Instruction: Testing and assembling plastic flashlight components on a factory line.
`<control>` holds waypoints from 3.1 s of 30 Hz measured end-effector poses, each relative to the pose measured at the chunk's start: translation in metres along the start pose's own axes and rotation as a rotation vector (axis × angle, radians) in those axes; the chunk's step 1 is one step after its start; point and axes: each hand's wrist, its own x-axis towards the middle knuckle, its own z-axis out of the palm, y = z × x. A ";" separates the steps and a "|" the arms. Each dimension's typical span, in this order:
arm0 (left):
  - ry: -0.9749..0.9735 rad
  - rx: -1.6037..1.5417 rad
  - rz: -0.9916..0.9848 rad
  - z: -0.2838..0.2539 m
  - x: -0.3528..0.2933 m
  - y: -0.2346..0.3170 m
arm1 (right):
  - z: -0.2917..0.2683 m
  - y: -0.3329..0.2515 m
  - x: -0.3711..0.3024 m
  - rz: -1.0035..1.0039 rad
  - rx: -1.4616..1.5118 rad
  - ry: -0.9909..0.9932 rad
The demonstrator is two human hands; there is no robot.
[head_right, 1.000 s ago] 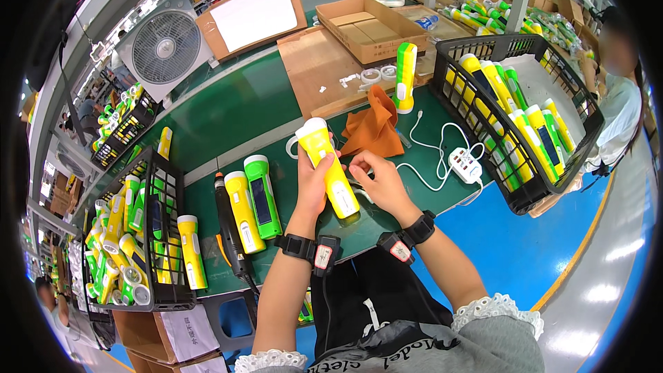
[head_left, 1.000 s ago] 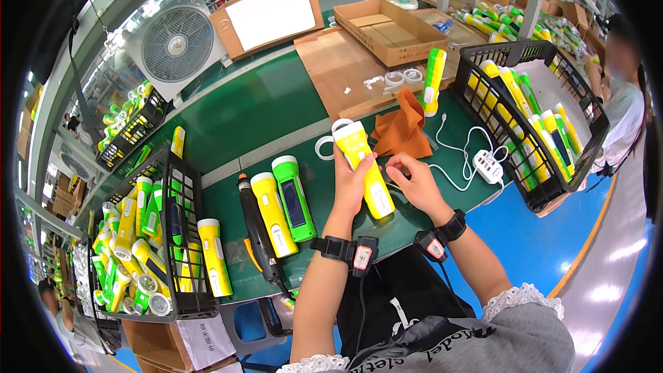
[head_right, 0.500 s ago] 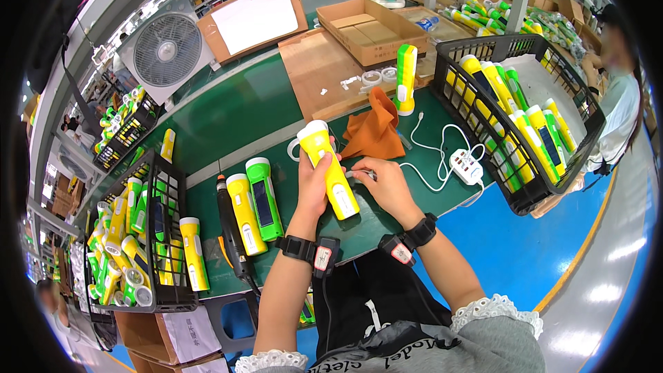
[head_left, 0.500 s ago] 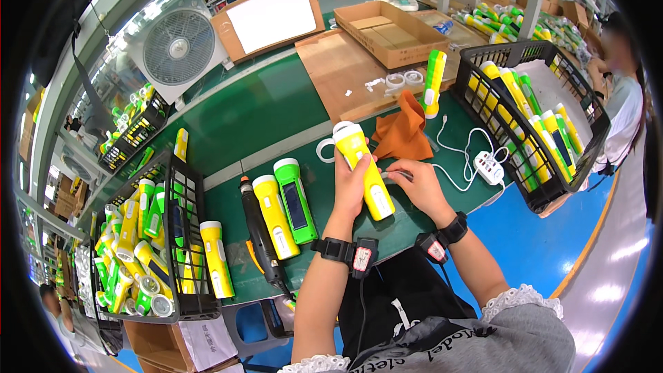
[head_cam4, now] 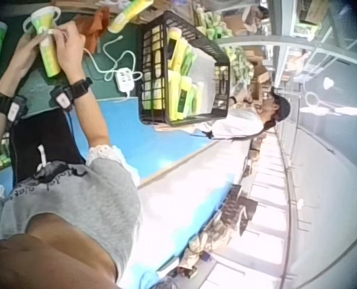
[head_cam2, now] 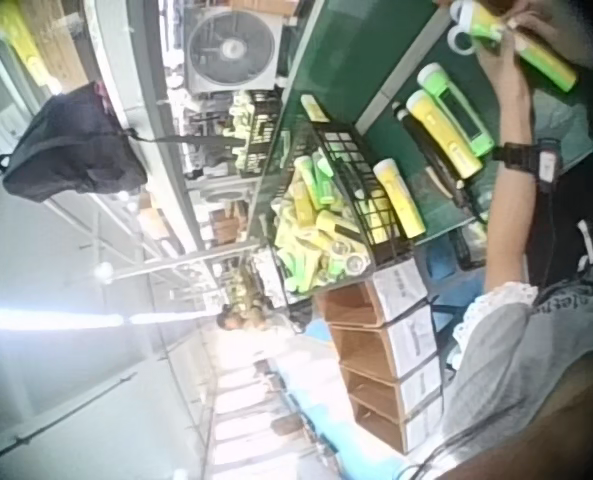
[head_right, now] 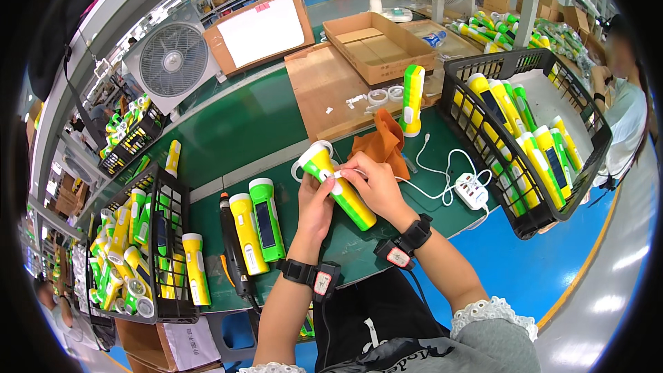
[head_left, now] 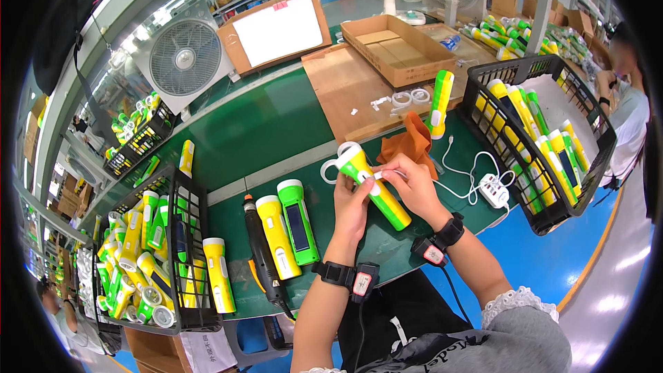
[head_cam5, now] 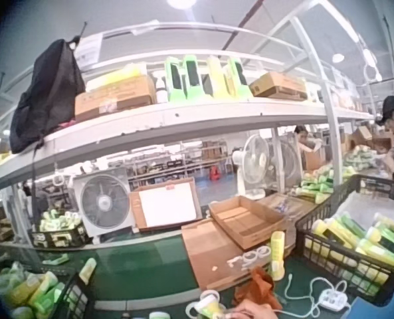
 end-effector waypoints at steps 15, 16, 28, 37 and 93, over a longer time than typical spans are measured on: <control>0.105 0.120 -0.092 0.008 -0.003 0.002 | -0.001 0.004 -0.003 0.052 0.129 0.091; 0.103 0.124 -0.096 0.009 -0.004 0.002 | -0.001 0.006 -0.004 0.055 0.132 0.095; 0.111 0.184 -0.073 0.012 -0.006 0.004 | -0.007 -0.003 -0.006 -0.015 0.011 0.057; 0.097 0.031 -0.214 0.023 -0.009 0.010 | -0.003 0.003 -0.004 0.056 -0.027 0.122; -0.210 -0.587 -0.223 0.006 -0.018 0.004 | 0.045 -0.018 -0.072 -0.191 -0.521 0.219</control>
